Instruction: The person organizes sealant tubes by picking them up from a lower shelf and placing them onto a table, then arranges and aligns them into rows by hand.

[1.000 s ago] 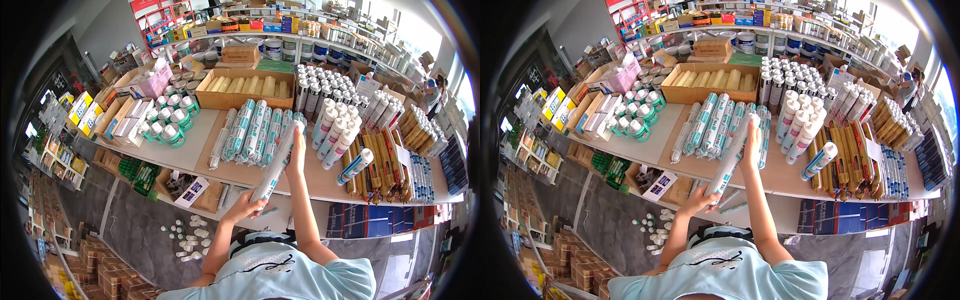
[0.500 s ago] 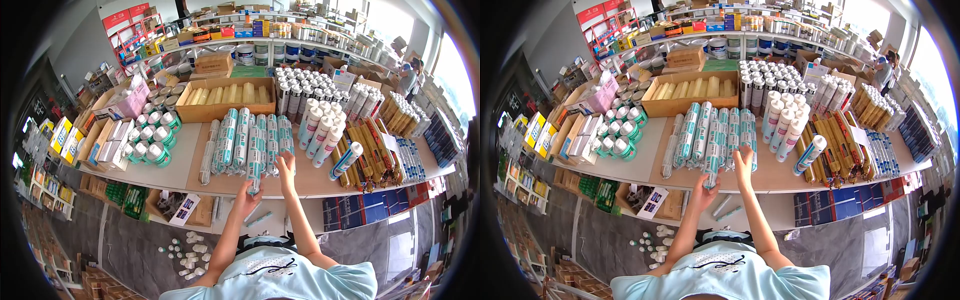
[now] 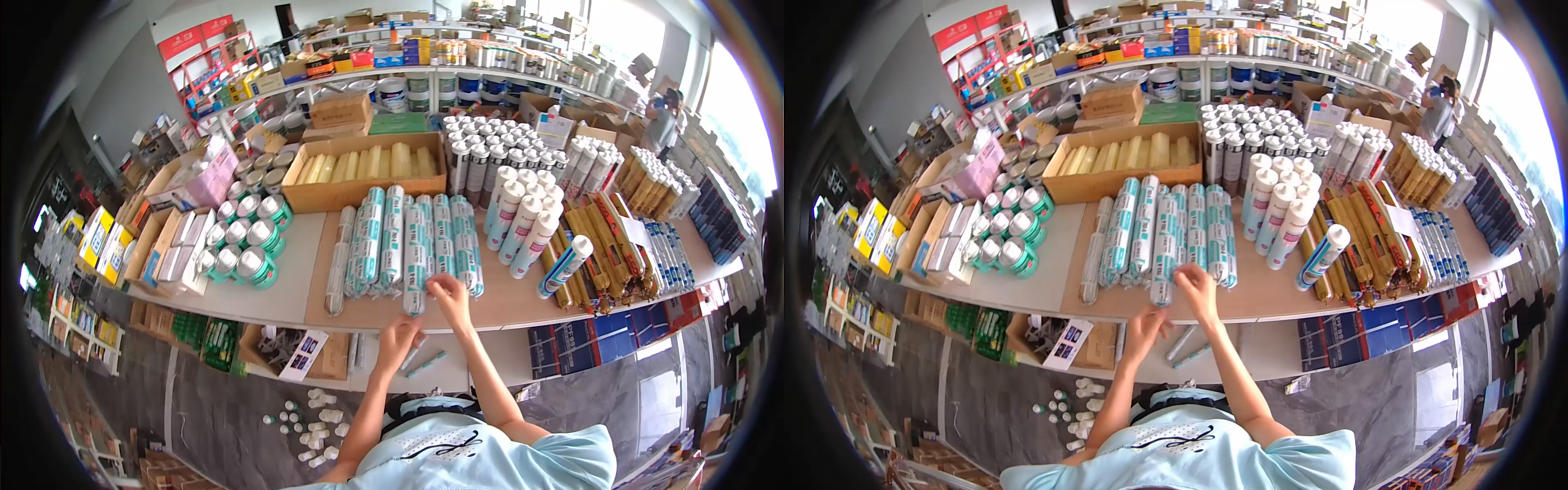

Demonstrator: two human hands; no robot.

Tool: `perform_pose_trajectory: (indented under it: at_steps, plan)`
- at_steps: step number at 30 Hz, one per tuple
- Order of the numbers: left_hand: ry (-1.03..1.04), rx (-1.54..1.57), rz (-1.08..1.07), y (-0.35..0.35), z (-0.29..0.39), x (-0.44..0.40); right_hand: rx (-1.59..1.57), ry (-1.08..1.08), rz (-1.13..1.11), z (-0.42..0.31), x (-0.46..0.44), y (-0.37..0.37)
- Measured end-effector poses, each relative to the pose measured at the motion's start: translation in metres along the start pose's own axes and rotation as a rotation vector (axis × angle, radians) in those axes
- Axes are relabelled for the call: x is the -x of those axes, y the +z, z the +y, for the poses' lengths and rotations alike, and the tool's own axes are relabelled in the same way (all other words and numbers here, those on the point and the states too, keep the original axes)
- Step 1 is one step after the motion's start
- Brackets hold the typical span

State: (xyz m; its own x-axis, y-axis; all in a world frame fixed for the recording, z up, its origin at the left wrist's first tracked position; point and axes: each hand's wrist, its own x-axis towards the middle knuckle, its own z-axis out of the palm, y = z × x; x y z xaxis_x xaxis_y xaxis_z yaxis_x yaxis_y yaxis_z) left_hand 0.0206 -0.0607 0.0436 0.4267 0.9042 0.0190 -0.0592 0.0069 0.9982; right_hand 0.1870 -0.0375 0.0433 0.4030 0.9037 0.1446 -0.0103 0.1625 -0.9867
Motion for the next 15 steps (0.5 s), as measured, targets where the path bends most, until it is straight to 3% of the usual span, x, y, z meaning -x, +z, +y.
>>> perform_pose_trajectory:
  at_steps: [4, 9, 15]
  plan:
    - [0.076, -0.292, 0.065, 0.002, 0.004, 0.000, 0.071, -0.023, -0.012, -0.006, 0.001, -0.001]
    - [0.029, 0.016, 0.062, 0.011, 0.011, -0.011, 0.055, 0.021, -0.034, -0.007, 0.001, -0.003]
    - [0.021, 0.075, 0.036, 0.012, 0.000, -0.043, 0.060, 0.024, -0.081, -0.012, 0.008, -0.004]
